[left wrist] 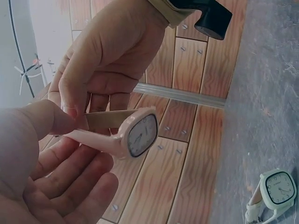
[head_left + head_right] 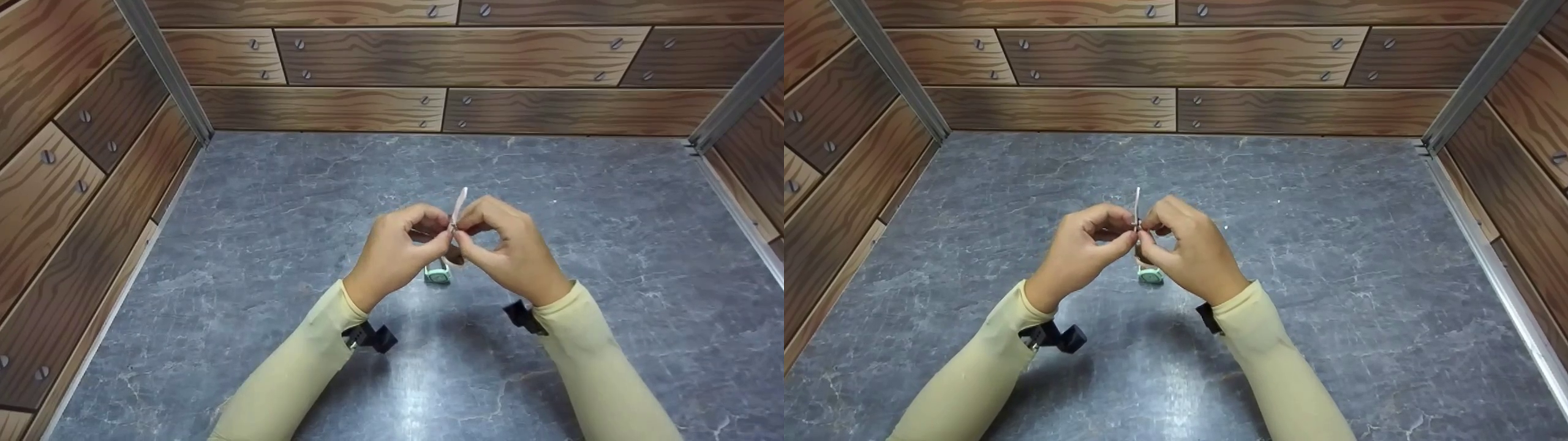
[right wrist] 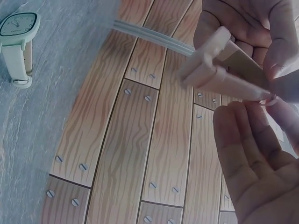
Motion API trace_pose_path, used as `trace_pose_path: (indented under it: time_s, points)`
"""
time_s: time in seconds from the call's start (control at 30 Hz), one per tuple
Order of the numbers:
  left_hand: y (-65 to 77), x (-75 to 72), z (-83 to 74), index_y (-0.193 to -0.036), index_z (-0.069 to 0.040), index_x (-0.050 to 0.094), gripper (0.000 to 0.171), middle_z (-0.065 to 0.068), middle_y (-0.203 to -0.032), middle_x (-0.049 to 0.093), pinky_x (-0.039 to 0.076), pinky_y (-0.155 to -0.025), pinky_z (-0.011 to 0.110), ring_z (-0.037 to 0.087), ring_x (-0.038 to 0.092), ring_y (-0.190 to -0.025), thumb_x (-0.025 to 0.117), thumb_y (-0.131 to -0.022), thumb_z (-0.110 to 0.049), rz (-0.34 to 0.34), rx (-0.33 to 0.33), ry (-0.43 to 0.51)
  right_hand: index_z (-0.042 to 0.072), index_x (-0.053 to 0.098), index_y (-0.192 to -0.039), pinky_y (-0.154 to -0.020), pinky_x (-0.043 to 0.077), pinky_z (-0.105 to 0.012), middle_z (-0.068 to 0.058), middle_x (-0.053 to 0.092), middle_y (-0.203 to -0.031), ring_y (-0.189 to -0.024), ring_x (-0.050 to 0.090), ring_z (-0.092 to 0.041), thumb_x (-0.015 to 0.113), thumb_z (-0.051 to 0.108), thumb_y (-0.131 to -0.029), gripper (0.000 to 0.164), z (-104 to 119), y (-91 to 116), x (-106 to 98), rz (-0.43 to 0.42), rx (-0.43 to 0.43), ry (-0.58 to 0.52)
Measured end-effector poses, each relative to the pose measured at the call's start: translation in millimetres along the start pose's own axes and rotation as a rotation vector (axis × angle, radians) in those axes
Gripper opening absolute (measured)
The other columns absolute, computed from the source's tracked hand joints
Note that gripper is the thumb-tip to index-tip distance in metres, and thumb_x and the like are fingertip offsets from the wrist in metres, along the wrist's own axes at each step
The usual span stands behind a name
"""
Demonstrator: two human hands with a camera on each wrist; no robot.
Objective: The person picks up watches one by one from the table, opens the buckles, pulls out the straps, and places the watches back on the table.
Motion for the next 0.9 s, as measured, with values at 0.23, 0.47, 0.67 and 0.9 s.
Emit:
trace_pose_path:
  time_s: [0.23,0.47,0.67,0.9]
  points:
    - [-1.2,0.1,0.5,-0.105,-0.005,0.074,0.010,0.002,-0.094,0.076,0.062,-0.074,0.027,0.007,0.073,-0.081,0.071,-0.096,-0.008,0.003,-0.022,0.003,0.004,0.070,-0.091,-0.079,0.060,-0.025,-0.001,0.070,-0.095,-0.088,0.067,-0.012,0.067,-0.010,-0.092,0.015,-3,-1,0,-0.010,0.025,-0.025]
    - [-2.0,2.6,1.2,-0.104,-0.005,0.076,0.010,0.001,-0.091,0.077,0.062,-0.074,0.027,0.006,0.072,-0.080,0.071,-0.096,-0.009,0.024,-0.032,-0.017,0.002,0.067,-0.086,-0.081,0.061,-0.028,-0.004,0.069,-0.095,-0.090,0.066,-0.010,0.065,-0.017,-0.089,0.019,-7,0,-1,-0.056,0.050,-0.092]
    - [-1.7,3.1,2.6,-0.104,-0.006,0.076,0.011,0.000,-0.090,0.077,0.062,-0.074,0.031,0.006,0.071,-0.079,0.071,-0.096,-0.010,0.038,-0.039,-0.036,-0.001,0.065,-0.085,-0.081,0.061,-0.029,-0.007,0.068,-0.095,-0.091,0.066,-0.009,0.065,-0.018,-0.089,0.018,-8,0,-4,-0.089,0.048,-0.128]
    - [-1.2,5.4,4.5,-0.103,-0.004,0.076,0.012,-0.002,-0.091,0.076,0.061,-0.075,0.030,0.004,0.070,-0.080,0.070,-0.096,-0.012,0.065,-0.049,-0.073,-0.001,0.064,-0.086,-0.080,0.061,-0.028,-0.006,0.068,-0.095,-0.089,0.067,-0.012,0.065,-0.014,-0.091,0.014,-7,0,-10,-0.127,0.049,-0.126]
Point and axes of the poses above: each hand's wrist, its own y-axis away from the middle knuckle, its own x-axis out of the palm, z = x × y, the point moved 8 cm from there along -y, towards the middle knuckle
